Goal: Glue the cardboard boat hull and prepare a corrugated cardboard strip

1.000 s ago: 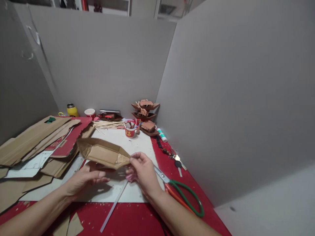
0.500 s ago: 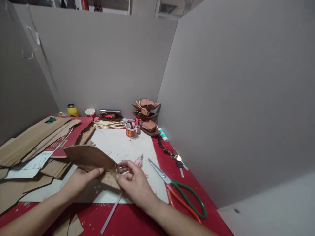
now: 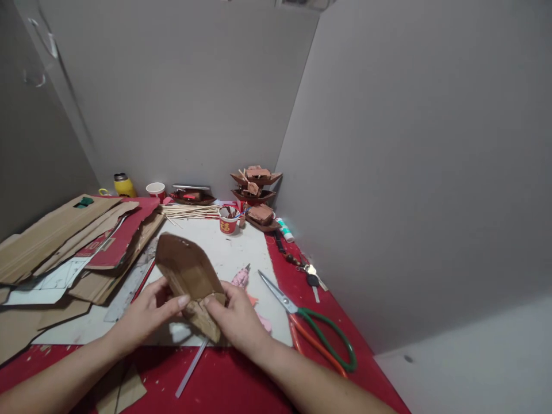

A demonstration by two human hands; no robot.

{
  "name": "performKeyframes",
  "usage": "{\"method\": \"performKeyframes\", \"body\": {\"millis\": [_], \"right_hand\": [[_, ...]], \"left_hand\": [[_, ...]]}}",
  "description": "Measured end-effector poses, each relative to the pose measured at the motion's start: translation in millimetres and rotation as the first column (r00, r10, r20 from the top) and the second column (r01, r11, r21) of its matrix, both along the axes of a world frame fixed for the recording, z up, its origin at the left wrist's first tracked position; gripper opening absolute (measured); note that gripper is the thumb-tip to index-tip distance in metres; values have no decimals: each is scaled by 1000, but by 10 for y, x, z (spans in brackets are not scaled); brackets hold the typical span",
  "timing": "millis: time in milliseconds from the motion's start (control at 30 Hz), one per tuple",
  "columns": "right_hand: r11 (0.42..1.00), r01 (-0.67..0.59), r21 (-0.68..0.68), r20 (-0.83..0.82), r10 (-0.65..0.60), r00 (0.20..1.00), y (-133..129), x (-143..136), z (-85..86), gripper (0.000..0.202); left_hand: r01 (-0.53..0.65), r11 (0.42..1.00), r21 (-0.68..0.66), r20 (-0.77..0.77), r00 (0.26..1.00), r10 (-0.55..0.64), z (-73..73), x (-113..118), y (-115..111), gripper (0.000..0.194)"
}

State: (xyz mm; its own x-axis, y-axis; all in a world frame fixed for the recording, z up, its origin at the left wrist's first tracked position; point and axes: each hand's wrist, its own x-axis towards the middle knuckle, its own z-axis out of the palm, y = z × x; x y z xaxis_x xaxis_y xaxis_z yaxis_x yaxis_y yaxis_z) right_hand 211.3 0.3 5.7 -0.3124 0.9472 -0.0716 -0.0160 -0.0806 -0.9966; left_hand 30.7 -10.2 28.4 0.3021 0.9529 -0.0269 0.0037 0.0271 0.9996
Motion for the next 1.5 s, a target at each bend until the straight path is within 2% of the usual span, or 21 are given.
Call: {"method": "performKeyframes", "body": {"millis": [100,200,333,500,633,700,767,833,900,967,1033,1133,1233,1367,1500], "right_hand": [[978,-88,-189,-153,59,986,9,16,44,28],[905,-246,-346,-234,171,957,0,32,59,28],[797,-424,-430,-294,320,901,-6,61,36,26],[751,-478,-455,-370,329,869,-23,64,25,23],[777,-461,-428,-429,275,861,-39,59,-17,25],[777,-468,-421,-406,301,863,-23,72,-49,24],[783,-462,-417,-342,335,878,10,89,-65,32],[854,-357,-378,-253,276,927,50,102,-49,42],[938,-180,-298,-179,130,975,81,108,-4,41],[978,-36,-206,-158,3,987,91,110,48,38],[992,27,-126,-171,-48,984,76,111,86,40],[999,19,-26,-156,-23,987,17,102,87,52],[998,-56,41,-121,61,991,-44,81,39,58],[986,-94,139,-28,99,995,-50,77,-3,44],[966,-126,227,133,97,986,31,141,41,23]], "left_hand": [[13,996,-86,135,991,-1,24,-33,30,45],[32,988,-154,298,955,15,12,-29,43,40],[130,960,-250,459,889,-1,-32,5,29,39],[206,925,-320,544,839,1,-60,18,-1,33],[276,904,-327,592,805,-31,-46,28,-23,37],[251,912,-324,599,801,-8,-29,26,-19,39],[175,923,-344,581,811,63,-14,11,8,39],[62,920,-386,545,821,173,-8,-19,58,40],[-47,904,-424,523,802,287,-15,-57,120,39],[-116,889,-443,528,768,363,-33,-91,175,37],[-146,880,-451,538,742,399,-52,-112,210,35],[-163,875,-456,527,743,413,-73,-110,215,37],[-181,886,-428,503,767,399,-74,-75,179,44],[-147,933,-328,514,801,306,-45,-21,113,50],[-74,965,-253,527,826,201,22,-56,115,50]]}}
